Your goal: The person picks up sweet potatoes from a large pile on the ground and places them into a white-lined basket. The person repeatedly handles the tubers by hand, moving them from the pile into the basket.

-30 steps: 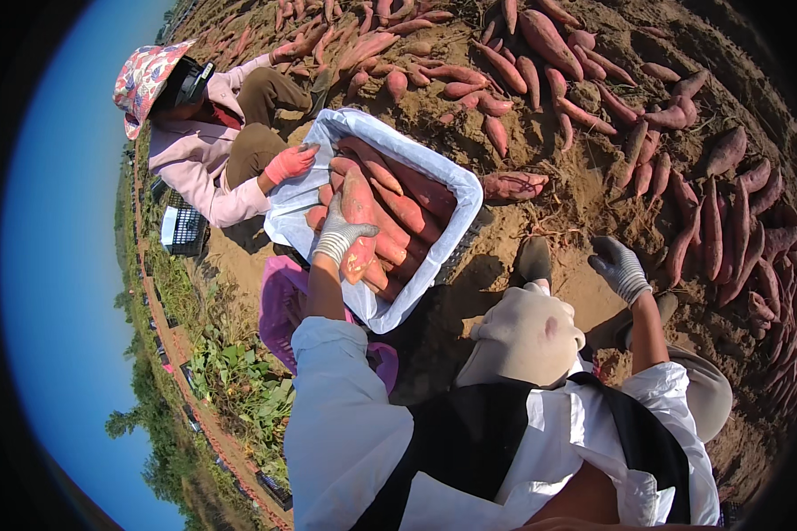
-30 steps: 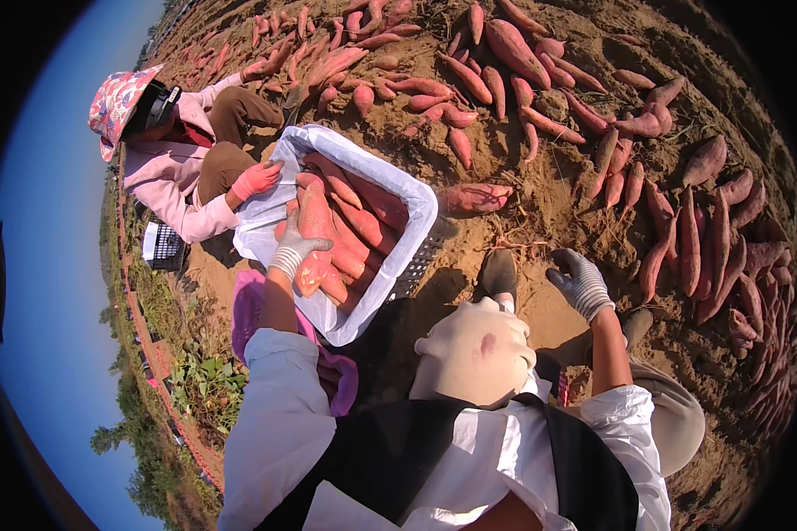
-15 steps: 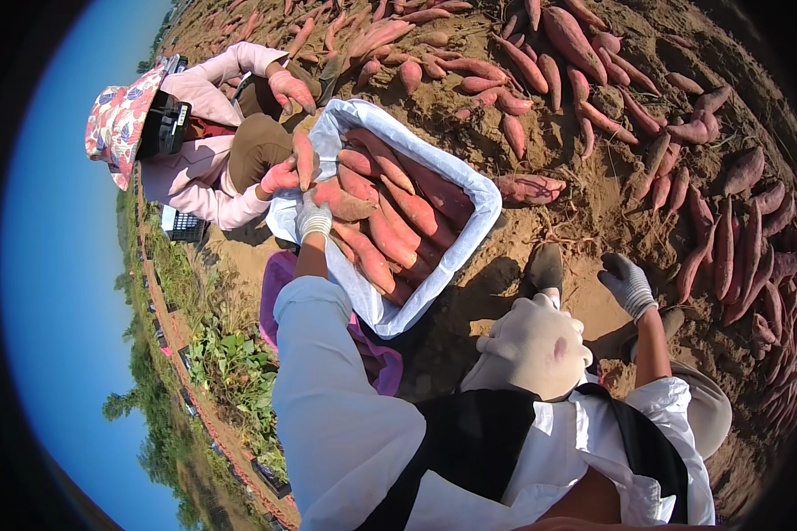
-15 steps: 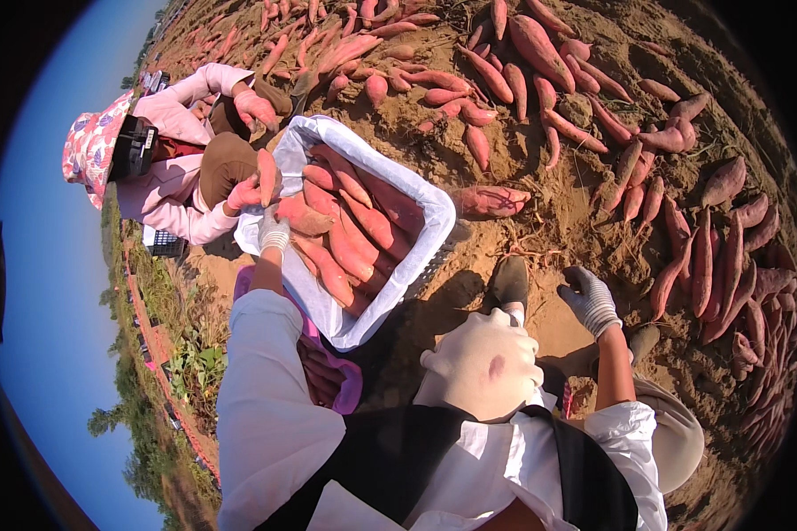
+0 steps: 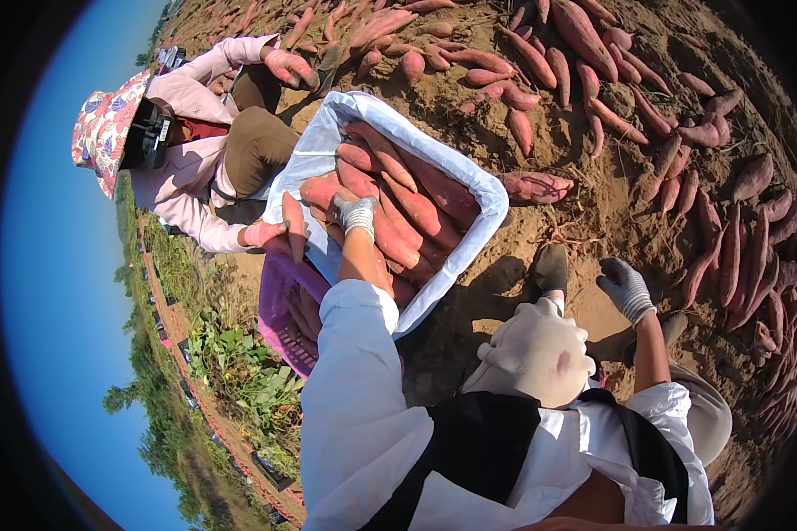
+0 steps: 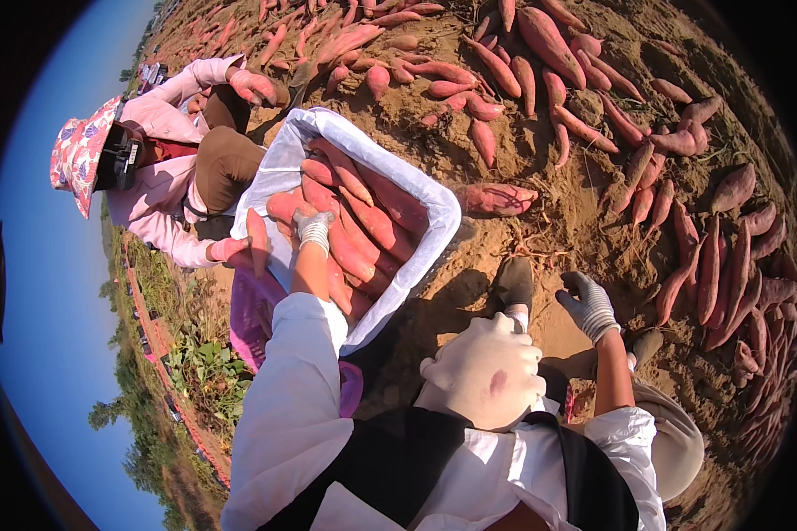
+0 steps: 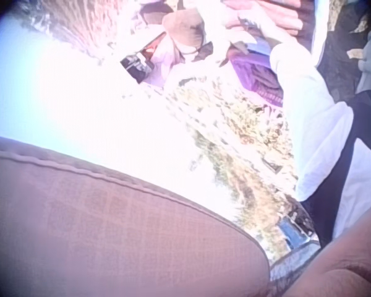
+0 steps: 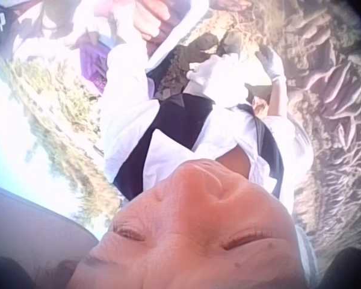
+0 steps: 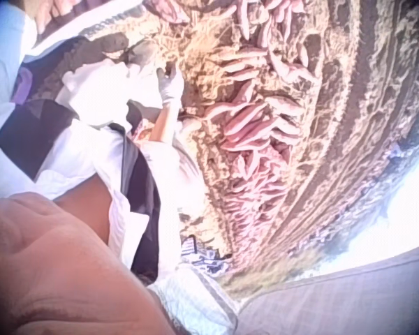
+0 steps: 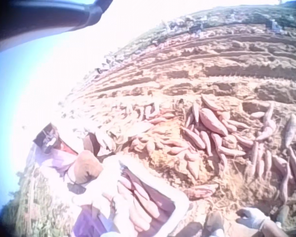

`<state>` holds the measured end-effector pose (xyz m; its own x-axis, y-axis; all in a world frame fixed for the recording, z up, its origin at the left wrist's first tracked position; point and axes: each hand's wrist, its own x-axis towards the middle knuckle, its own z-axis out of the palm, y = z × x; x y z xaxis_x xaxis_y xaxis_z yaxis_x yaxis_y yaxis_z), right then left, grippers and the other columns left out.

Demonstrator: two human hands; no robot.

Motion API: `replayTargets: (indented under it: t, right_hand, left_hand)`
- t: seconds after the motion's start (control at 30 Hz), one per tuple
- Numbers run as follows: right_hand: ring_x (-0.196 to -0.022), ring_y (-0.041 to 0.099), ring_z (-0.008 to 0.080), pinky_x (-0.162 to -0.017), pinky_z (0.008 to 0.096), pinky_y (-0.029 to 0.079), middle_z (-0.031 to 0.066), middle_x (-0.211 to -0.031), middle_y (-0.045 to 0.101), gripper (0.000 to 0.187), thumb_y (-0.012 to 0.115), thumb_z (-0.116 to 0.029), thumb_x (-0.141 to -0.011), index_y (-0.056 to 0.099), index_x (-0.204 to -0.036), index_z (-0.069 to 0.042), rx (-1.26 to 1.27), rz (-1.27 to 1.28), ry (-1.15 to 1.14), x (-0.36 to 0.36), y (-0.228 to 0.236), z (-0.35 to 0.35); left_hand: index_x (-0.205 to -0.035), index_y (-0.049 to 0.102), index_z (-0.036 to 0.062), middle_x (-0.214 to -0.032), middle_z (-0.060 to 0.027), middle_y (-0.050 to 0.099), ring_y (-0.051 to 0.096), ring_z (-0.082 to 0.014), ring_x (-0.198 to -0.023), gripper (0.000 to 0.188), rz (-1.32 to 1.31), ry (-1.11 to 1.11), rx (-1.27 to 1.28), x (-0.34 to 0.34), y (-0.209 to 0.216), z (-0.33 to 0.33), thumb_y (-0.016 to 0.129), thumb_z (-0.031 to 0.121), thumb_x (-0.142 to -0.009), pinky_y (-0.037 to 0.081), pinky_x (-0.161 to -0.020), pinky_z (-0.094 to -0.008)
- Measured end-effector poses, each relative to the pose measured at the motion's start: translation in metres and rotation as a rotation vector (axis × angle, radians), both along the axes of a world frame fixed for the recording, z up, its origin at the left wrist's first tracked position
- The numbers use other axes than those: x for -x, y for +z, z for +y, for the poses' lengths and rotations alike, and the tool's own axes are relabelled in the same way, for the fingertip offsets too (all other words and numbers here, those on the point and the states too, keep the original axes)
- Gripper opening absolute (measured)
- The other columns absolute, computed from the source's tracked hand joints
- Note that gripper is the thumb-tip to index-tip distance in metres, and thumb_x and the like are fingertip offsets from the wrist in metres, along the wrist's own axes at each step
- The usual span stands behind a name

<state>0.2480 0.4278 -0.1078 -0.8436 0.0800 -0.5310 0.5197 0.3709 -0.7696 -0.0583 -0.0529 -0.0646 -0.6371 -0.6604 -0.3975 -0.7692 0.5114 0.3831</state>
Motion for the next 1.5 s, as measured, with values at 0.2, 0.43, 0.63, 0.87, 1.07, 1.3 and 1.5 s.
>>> replayTargets:
  t: [0.2, 0.43, 0.63, 0.87, 1.07, 1.3, 1.5]
  right_hand:
    - [-0.089, 0.065, 0.0271, -0.08, 0.0349, 0.05, 0.0172, -0.099, 0.067, 0.039, 0.069, -0.021, -0.079, 0.06, -0.112, 0.0, -0.066, -0.001, -0.003, 0.002, 0.001, 0.009]
    - [-0.086, 0.065, 0.0283, -0.079, 0.0354, 0.05, 0.0169, -0.096, 0.066, 0.04, 0.069, -0.023, -0.078, 0.061, -0.109, 0.0, -0.038, 0.032, 0.008, 0.007, -0.007, 0.0]
    - [-0.086, 0.065, 0.0282, -0.079, 0.0353, 0.05, 0.0173, -0.095, 0.066, 0.039, 0.068, -0.022, -0.079, 0.061, -0.11, -0.001, -0.044, 0.034, -0.016, 0.001, -0.009, 0.004]
    - [-0.089, 0.065, 0.0296, -0.08, 0.0359, 0.051, 0.018, -0.098, 0.066, 0.04, 0.068, -0.023, -0.078, 0.061, -0.111, 0.0, -0.052, 0.016, 0.002, 0.007, -0.004, 0.006]
    - [-0.092, 0.065, 0.0303, -0.082, 0.0362, 0.051, 0.0186, -0.099, 0.066, 0.041, 0.069, -0.022, -0.078, 0.06, -0.112, 0.0, -0.06, 0.002, -0.009, 0.004, -0.004, 0.01]
    - [-0.094, 0.065, 0.0289, -0.083, 0.0361, 0.051, 0.0184, -0.101, 0.067, 0.041, 0.07, -0.022, -0.078, 0.06, -0.111, 0.0, -0.096, -0.055, 0.039, 0.001, 0.002, 0.01]
    - [-0.094, 0.065, 0.0289, -0.082, 0.036, 0.051, 0.0179, -0.102, 0.067, 0.041, 0.069, -0.023, -0.079, 0.06, -0.111, 0.0, -0.072, -0.035, 0.087, 0.001, 0.002, -0.007]
  left_hand:
    - [-0.137, 0.028, -0.0053, -0.121, -0.0219, 0.049, 0.05, -0.0372, -0.116, 0.07, 0.816, 0.075, -1.214, -0.035, 0.022, -0.032, 0.056, 0.001, -0.073, 0.044, -0.105, -0.046]
    - [-0.134, 0.037, -0.0036, -0.132, -0.0165, 0.045, 0.048, -0.0371, -0.118, 0.064, 0.714, 0.114, -1.293, -0.033, 0.001, -0.002, 0.051, -0.004, -0.071, 0.045, -0.102, -0.0481]
    - [-0.141, 0.029, -0.0005, -0.142, -0.0173, 0.035, 0.037, -0.0394, -0.13, 0.072, 0.739, 0.202, -1.499, -0.024, 0.015, 0.019, 0.05, -0.007, -0.073, 0.036, -0.11, -0.0466]
    - [-0.128, 0.043, -0.0009, -0.12, -0.0183, 0.052, 0.051, -0.0291, -0.113, 0.057, 0.581, 0.053, -0.816, 0.003, -0.06, 0.006, 0.05, -0.007, -0.071, 0.046, -0.09, -0.037]
    - [-0.143, 0.03, 0.0076, -0.137, -0.028, 0.04, 0.049, -0.0416, -0.119, 0.085, 0.537, -0.206, 0.244, 0.024, -0.039, 0.036, 0.074, 0.03, -0.073, 0.04, -0.102, -0.044]
    - [-0.148, 0.012, 0.0087, -0.136, -0.0299, 0.041, 0.05, -0.0397, -0.12, 0.108, 0.285, 0.013, 0.169, 0.029, -0.02, 0.085, 0.074, 0.051, -0.07, 0.042, -0.099, -0.0444]
    - [-0.149, -0.003, 0.0106, -0.147, -0.026, 0.026, 0.045, -0.0384, -0.126, 0.111, 0.145, 0.021, 0.166, 0.034, -0.034, 0.076, 0.067, 0.056, -0.075, 0.042, -0.101, -0.0472]
